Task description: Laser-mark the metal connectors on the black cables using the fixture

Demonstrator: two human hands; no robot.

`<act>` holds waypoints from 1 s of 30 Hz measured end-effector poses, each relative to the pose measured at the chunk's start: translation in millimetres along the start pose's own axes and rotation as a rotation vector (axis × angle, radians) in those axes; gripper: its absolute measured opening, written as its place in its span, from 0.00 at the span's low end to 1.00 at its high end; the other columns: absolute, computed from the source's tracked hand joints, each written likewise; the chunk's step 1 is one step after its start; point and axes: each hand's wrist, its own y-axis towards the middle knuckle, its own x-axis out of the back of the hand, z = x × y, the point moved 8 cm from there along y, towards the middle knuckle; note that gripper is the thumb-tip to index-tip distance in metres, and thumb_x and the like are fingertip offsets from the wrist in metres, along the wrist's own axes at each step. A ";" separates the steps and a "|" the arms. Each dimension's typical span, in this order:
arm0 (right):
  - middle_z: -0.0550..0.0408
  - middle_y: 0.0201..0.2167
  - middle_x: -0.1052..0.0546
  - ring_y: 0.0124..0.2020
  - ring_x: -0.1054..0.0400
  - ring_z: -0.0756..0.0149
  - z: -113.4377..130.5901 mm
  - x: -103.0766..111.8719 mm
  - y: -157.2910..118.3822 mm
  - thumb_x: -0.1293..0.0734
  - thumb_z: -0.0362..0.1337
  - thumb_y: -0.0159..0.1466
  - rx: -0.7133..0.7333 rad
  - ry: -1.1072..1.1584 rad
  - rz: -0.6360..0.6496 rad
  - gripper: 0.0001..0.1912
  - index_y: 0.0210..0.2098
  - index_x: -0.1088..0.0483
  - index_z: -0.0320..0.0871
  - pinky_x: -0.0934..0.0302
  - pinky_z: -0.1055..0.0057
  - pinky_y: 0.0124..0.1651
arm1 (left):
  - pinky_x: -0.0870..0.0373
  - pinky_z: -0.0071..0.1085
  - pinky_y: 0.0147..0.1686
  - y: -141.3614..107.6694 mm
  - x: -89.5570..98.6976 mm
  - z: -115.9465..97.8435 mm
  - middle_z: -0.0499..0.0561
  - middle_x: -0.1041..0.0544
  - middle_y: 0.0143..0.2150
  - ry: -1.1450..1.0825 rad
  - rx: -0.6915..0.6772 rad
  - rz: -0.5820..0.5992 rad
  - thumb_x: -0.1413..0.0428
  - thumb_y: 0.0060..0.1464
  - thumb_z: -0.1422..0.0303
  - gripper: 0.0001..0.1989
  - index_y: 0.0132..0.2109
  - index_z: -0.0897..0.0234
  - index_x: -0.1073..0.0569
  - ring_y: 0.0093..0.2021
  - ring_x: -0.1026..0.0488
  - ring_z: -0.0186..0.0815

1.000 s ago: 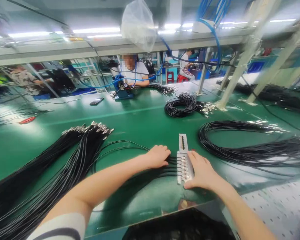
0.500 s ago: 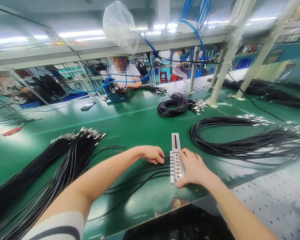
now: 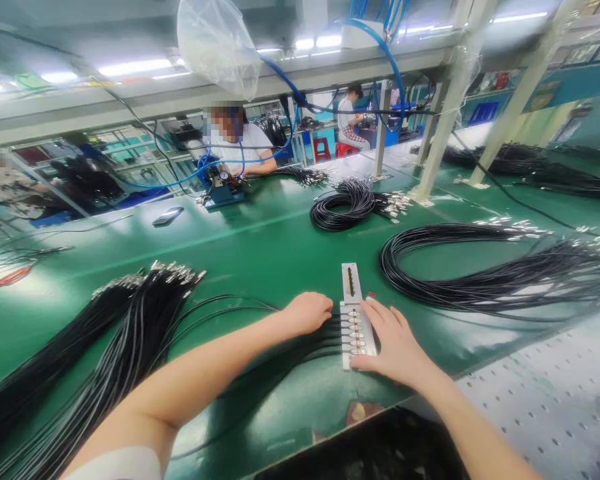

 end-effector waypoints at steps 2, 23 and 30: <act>0.44 0.61 0.45 0.63 0.55 0.52 7.0 1.5 -6.2 0.36 0.58 0.51 -0.012 -0.026 -0.114 0.45 0.62 0.51 0.46 0.62 0.50 0.62 | 0.36 0.37 0.46 -1.5 -3.2 -1.9 0.55 0.27 0.40 0.053 -0.048 -0.037 0.53 0.57 0.70 0.07 0.36 0.65 0.31 0.43 0.31 0.41; 0.36 0.58 0.42 0.60 0.53 0.40 39.4 -5.2 -2.7 0.42 0.45 0.62 -0.040 -0.136 -0.332 0.25 0.55 0.38 0.39 0.46 0.43 0.54 | 0.38 0.30 0.32 -1.4 -24.0 -7.7 0.52 0.34 0.31 0.171 -0.368 -0.322 0.60 0.58 0.76 0.12 0.30 0.65 0.37 0.32 0.40 0.36; 0.39 0.59 0.43 0.61 0.53 0.45 28.8 -4.9 -3.6 0.45 0.42 0.64 -0.056 -0.034 -0.307 0.25 0.59 0.42 0.41 0.49 0.46 0.57 | 0.36 0.30 0.36 4.1 -16.3 -7.8 0.52 0.31 0.34 0.204 -0.282 -0.231 0.59 0.59 0.73 0.10 0.34 0.64 0.35 0.36 0.35 0.36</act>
